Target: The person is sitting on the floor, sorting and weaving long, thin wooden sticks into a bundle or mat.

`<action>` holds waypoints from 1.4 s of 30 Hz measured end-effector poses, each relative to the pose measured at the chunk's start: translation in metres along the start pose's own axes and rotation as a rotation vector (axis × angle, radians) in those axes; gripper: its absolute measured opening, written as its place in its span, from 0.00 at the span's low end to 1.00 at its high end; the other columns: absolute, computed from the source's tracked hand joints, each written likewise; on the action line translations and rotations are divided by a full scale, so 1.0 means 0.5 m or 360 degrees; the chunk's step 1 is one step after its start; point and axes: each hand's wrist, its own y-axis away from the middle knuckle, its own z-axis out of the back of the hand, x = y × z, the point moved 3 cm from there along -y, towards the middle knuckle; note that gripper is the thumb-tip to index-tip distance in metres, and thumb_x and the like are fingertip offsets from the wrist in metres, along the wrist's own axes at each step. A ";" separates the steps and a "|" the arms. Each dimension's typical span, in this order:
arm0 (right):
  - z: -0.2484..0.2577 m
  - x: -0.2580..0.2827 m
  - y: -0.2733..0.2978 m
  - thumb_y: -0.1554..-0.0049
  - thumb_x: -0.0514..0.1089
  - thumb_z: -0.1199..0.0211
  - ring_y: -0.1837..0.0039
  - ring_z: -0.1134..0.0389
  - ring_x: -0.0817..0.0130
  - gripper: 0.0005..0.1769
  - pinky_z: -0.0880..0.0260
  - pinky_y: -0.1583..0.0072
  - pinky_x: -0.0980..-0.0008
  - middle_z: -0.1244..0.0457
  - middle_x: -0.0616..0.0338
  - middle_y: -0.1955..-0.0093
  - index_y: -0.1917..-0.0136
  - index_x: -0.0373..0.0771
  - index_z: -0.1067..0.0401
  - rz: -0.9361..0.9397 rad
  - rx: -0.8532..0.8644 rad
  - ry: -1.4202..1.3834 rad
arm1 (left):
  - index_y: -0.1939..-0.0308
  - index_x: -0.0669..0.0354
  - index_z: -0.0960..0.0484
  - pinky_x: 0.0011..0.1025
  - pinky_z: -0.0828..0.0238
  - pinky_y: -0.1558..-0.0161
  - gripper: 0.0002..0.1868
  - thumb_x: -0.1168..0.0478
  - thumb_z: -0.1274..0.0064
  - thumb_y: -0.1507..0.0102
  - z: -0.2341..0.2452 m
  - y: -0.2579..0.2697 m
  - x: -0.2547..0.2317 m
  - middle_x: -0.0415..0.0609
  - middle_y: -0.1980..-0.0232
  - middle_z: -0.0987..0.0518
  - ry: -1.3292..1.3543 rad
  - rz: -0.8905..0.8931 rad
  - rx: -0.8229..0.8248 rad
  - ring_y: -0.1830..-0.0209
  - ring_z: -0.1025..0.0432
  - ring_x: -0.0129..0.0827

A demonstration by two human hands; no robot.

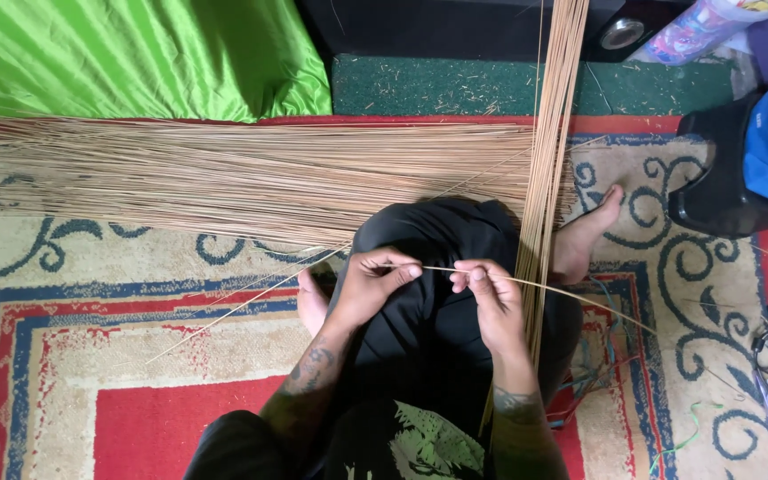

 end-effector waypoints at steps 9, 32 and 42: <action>-0.052 -0.039 0.031 0.34 0.43 0.46 0.55 0.33 0.68 0.18 0.31 0.49 0.70 0.31 0.43 0.50 0.38 0.27 0.28 -0.0145 -0.0195 -0.0466 | 0.48 0.59 0.16 0.26 0.24 0.49 0.11 0.61 0.48 0.31 -0.040 -0.017 0.055 0.55 0.46 0.16 0.1329 0.0315 -0.0350 0.45 0.21 0.38; -0.061 -0.050 0.038 0.33 0.43 0.46 0.52 0.31 0.66 0.15 0.30 0.48 0.71 0.29 0.46 0.45 0.40 0.33 0.28 -0.0135 -0.0490 -0.0697 | 0.43 0.69 0.20 0.42 0.23 0.41 0.16 0.72 0.47 0.35 -0.105 -0.002 0.043 0.67 0.47 0.18 0.1360 0.0179 -0.0248 0.46 0.21 0.51; 0.008 -0.033 0.040 0.32 0.44 0.48 0.53 0.30 0.69 0.15 0.27 0.46 0.73 0.30 0.44 0.44 0.38 0.34 0.29 0.0044 -0.0668 -0.0681 | 0.45 0.65 0.18 0.41 0.20 0.44 0.14 0.68 0.46 0.34 0.042 -0.022 0.137 0.59 0.50 0.15 0.1393 0.0033 -0.0611 0.50 0.19 0.48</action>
